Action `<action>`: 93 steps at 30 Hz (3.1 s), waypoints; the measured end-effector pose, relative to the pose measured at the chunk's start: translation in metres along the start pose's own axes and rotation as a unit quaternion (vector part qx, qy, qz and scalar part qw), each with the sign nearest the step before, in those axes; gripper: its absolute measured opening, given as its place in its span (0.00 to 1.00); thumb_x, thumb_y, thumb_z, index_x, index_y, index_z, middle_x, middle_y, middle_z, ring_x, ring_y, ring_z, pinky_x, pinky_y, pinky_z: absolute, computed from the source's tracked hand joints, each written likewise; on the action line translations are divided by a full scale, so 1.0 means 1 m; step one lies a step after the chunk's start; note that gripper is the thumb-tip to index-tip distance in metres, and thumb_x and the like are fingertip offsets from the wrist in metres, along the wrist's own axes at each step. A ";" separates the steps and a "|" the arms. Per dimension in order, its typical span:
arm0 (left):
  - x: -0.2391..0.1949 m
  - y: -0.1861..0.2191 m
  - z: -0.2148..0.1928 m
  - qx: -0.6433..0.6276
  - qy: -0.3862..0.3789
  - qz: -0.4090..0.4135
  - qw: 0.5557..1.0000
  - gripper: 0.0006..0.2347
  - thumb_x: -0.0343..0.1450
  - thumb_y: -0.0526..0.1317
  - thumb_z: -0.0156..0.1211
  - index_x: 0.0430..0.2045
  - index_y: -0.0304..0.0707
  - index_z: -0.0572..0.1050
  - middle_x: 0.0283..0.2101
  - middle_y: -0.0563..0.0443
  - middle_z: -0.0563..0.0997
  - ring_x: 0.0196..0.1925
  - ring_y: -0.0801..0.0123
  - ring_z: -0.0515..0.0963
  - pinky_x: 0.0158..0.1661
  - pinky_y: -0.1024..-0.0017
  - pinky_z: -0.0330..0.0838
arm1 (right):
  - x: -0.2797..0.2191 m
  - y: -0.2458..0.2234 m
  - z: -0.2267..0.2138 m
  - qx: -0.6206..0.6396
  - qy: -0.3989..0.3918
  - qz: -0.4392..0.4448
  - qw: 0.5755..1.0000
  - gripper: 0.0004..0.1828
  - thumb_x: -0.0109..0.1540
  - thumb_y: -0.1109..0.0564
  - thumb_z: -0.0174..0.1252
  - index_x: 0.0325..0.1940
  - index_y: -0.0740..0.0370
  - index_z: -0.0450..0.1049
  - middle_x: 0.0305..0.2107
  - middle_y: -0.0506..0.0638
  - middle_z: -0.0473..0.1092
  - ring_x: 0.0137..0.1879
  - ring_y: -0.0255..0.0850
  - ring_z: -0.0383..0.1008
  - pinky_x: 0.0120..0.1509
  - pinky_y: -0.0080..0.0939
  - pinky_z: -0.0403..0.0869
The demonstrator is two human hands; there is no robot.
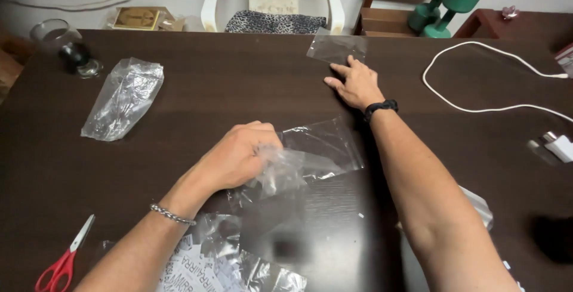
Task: The person is sorting small paper cutouts and placing them into small plastic resealable bags, occasionally using scissors to cut the bags.
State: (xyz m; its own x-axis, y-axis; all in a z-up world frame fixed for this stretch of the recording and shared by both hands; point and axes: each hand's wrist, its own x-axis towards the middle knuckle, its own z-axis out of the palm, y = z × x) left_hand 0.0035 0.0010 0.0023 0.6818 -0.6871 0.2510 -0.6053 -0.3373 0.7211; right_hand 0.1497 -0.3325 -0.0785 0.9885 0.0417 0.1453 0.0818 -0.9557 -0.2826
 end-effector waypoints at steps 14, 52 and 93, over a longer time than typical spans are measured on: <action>0.061 0.006 0.050 0.187 -0.179 -0.074 0.963 0.13 0.63 0.30 0.60 0.38 0.41 0.84 0.41 0.48 0.79 0.43 0.44 0.83 0.45 0.55 0.77 | -0.068 0.004 -0.061 0.110 0.060 0.015 0.992 0.14 0.55 0.54 0.74 0.44 0.56 0.83 0.37 0.52 0.79 0.46 0.49 0.81 0.49 0.45 0.79; 0.020 0.017 0.065 -0.166 0.171 -0.174 0.955 0.11 0.58 0.34 0.66 0.32 0.36 0.82 0.33 0.49 0.84 0.39 0.66 0.82 0.42 0.65 0.75 | -0.268 -0.053 -0.083 0.796 0.239 0.079 0.551 0.14 0.64 0.64 0.62 0.53 0.60 0.69 0.35 0.55 0.78 0.35 0.37 0.81 0.55 0.47 0.84; -0.007 0.115 0.065 -0.405 0.130 -0.098 0.900 0.22 0.59 0.27 0.77 0.45 0.25 0.75 0.29 0.46 0.83 0.28 0.76 0.83 0.31 0.80 0.79 | -0.282 -0.043 -0.102 0.738 0.140 -0.060 0.657 0.40 0.55 0.71 0.64 0.72 0.61 0.64 0.31 0.53 0.71 0.31 0.34 0.73 0.32 0.28 0.72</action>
State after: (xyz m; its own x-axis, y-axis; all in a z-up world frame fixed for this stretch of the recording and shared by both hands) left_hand -0.0980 -0.0750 0.0414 0.8797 -0.4563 0.1336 -0.0363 0.2157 0.9758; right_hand -0.1456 -0.3326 -0.0105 0.9185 -0.1612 0.3612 0.3955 0.3825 -0.8350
